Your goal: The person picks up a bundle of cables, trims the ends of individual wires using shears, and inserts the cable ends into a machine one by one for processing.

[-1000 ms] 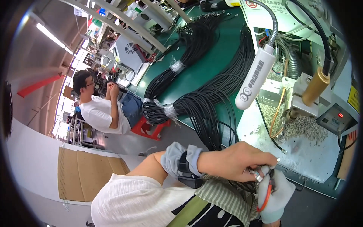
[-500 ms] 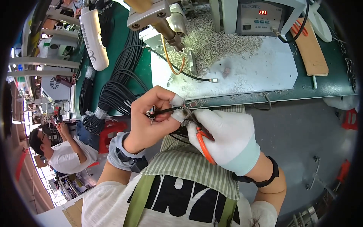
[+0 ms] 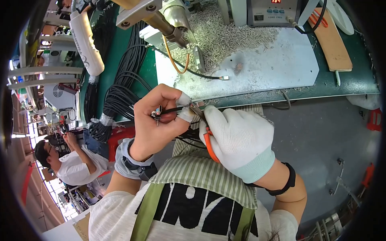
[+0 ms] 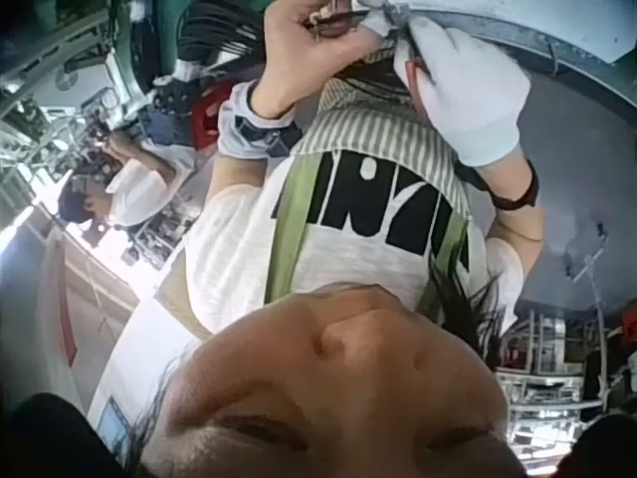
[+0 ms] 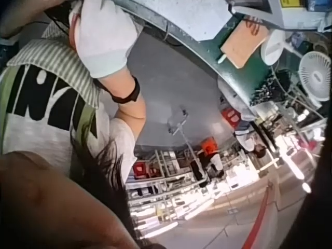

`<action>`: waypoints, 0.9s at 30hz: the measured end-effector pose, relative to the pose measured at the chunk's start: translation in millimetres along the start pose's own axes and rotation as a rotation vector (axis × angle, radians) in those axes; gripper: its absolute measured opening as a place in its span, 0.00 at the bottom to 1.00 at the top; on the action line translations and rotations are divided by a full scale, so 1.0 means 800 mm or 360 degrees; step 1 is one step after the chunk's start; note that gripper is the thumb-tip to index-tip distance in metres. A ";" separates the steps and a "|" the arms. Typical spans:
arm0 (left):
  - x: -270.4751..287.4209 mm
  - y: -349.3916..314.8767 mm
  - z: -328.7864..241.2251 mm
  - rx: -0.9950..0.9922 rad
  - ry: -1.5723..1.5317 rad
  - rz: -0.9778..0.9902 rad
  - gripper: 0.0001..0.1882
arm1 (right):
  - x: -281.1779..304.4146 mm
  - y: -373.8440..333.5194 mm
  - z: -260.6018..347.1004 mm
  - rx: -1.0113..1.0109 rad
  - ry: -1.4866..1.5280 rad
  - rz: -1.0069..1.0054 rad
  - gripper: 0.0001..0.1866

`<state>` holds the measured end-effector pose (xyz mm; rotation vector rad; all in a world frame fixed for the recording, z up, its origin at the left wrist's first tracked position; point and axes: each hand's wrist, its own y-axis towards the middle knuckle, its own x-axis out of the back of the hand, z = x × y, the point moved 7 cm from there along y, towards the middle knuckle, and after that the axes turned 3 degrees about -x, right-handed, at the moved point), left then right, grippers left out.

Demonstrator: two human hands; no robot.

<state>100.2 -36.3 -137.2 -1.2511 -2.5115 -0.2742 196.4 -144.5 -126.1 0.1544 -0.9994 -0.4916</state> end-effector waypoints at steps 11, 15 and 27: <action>0.000 0.006 0.004 0.0076 -0.0184 -0.0150 0.09 | -0.019 0.006 -0.015 -0.0245 0.0600 0.0208 0.09; -0.005 0.001 0.013 0.0068 -0.0168 -0.0150 0.09 | -0.014 0.010 -0.013 -0.0210 0.0301 0.0018 0.09; 0.026 0.053 0.100 0.0664 -0.0779 -0.0082 0.09 | -0.023 0.025 -0.087 -0.0701 0.0787 0.0081 0.07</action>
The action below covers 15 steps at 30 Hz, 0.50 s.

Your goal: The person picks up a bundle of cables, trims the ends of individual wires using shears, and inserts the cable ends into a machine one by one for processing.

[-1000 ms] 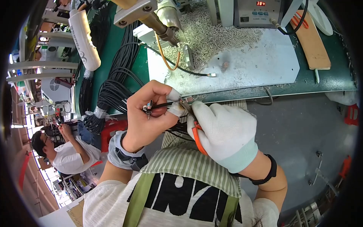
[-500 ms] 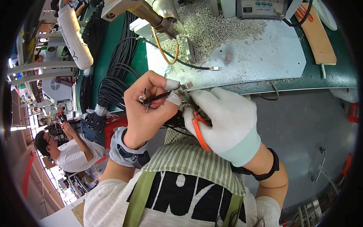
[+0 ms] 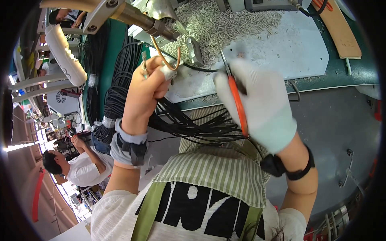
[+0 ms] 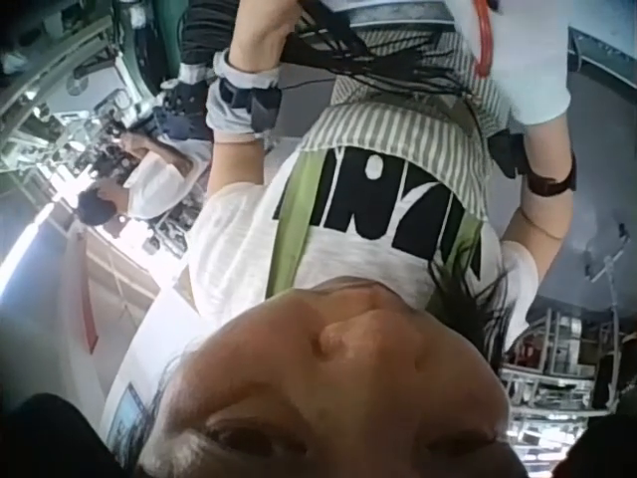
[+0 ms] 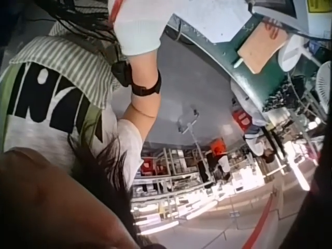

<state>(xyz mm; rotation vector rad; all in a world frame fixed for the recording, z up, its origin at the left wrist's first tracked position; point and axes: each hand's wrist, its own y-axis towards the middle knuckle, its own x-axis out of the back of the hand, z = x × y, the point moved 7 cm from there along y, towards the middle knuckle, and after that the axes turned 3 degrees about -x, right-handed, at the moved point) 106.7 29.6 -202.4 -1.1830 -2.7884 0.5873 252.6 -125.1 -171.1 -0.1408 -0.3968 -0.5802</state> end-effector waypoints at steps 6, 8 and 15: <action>-0.020 0.042 -0.005 0.0040 -0.0022 0.0238 0.08 | -0.030 0.088 0.000 0.0390 0.0108 0.0305 0.13; -0.016 0.050 -0.007 -0.0026 0.0083 0.0229 0.08 | -0.038 0.095 -0.007 0.0190 0.0266 0.0403 0.13; -0.014 0.058 -0.024 -0.0174 0.0606 0.0183 0.04 | -0.049 0.098 -0.016 -0.0279 0.0665 0.0698 0.14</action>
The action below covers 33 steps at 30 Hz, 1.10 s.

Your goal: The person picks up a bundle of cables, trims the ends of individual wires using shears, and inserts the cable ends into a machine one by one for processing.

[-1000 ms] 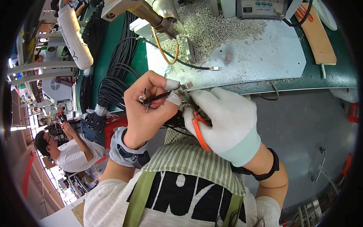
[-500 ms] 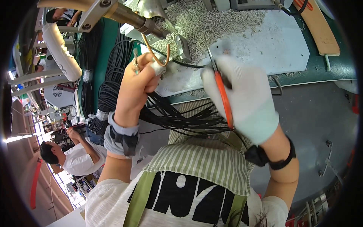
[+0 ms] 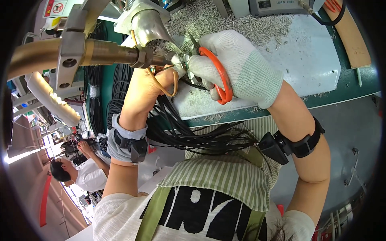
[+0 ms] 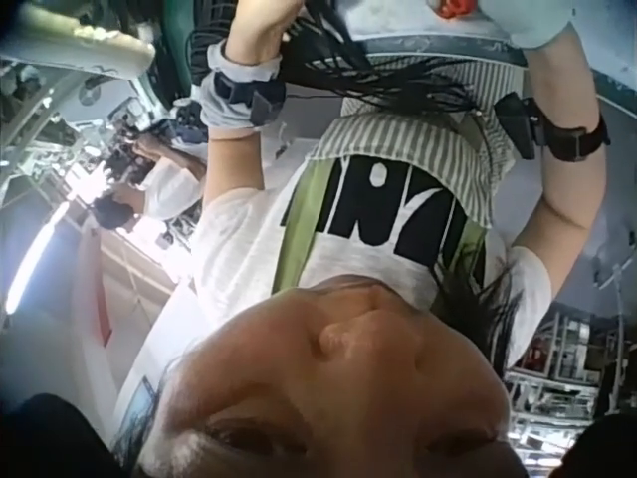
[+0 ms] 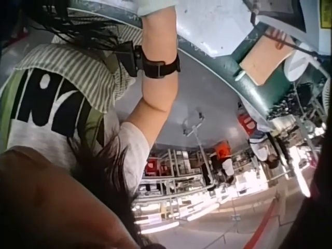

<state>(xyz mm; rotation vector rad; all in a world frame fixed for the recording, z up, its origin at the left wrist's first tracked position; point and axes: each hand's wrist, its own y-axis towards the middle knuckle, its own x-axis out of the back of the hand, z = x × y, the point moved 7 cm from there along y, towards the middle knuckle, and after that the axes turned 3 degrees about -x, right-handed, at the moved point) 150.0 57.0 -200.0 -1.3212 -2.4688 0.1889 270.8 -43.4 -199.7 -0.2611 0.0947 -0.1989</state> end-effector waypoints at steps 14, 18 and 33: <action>-0.007 -0.007 -0.018 -0.0172 -0.0110 -0.0014 0.06 | -0.001 0.006 -0.003 0.0126 -0.0077 0.0074 0.16; -0.007 -0.008 -0.016 -0.0041 0.0112 0.0022 0.07 | 0.000 0.005 0.008 0.0554 -0.0470 0.0030 0.14; 0.032 -0.059 -0.002 -0.0266 -0.0498 -0.0517 0.10 | 0.035 -0.099 0.015 -0.0064 -0.0269 -0.0581 0.05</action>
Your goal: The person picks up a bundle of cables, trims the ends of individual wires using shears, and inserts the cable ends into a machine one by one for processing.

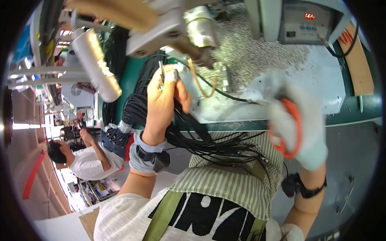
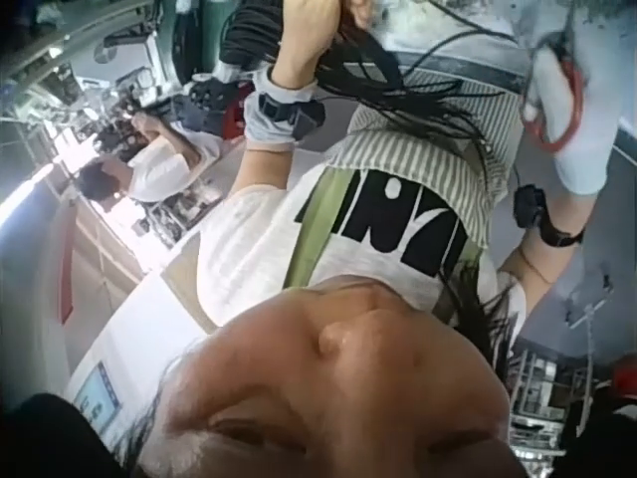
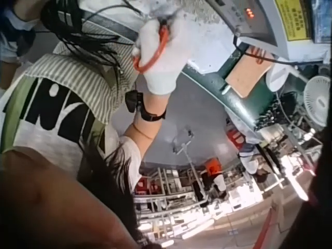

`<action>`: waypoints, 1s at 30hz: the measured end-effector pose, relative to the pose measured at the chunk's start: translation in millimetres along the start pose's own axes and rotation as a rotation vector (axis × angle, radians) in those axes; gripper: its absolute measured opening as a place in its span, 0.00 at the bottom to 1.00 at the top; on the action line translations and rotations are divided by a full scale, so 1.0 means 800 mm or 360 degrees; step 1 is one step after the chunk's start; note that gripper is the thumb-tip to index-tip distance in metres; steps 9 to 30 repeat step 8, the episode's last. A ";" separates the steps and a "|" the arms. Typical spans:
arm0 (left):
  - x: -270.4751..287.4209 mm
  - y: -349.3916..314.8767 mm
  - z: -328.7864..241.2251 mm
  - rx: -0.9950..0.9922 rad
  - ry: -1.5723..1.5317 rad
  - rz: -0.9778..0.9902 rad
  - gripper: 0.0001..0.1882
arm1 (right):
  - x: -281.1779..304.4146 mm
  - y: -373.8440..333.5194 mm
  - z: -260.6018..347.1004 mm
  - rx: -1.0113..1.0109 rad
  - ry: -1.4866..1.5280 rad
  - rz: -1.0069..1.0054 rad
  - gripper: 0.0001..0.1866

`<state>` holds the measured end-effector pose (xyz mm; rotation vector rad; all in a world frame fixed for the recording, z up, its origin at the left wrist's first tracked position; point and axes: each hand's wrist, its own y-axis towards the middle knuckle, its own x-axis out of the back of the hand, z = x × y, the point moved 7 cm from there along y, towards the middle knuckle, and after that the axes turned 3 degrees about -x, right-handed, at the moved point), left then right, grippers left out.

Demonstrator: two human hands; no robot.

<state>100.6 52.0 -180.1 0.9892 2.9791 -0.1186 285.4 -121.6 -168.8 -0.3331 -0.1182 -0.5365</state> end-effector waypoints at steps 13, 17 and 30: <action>-0.059 -0.095 -0.044 -0.0325 0.0591 0.1131 0.08 | -0.039 -0.077 0.059 0.0695 -0.0551 0.0088 0.19; -0.059 -0.095 -0.044 -0.0325 0.0591 0.1131 0.08 | -0.039 -0.077 0.059 0.0695 -0.0551 0.0088 0.19; -0.059 -0.095 -0.044 -0.0325 0.0591 0.1131 0.08 | -0.039 -0.077 0.059 0.0695 -0.0551 0.0088 0.19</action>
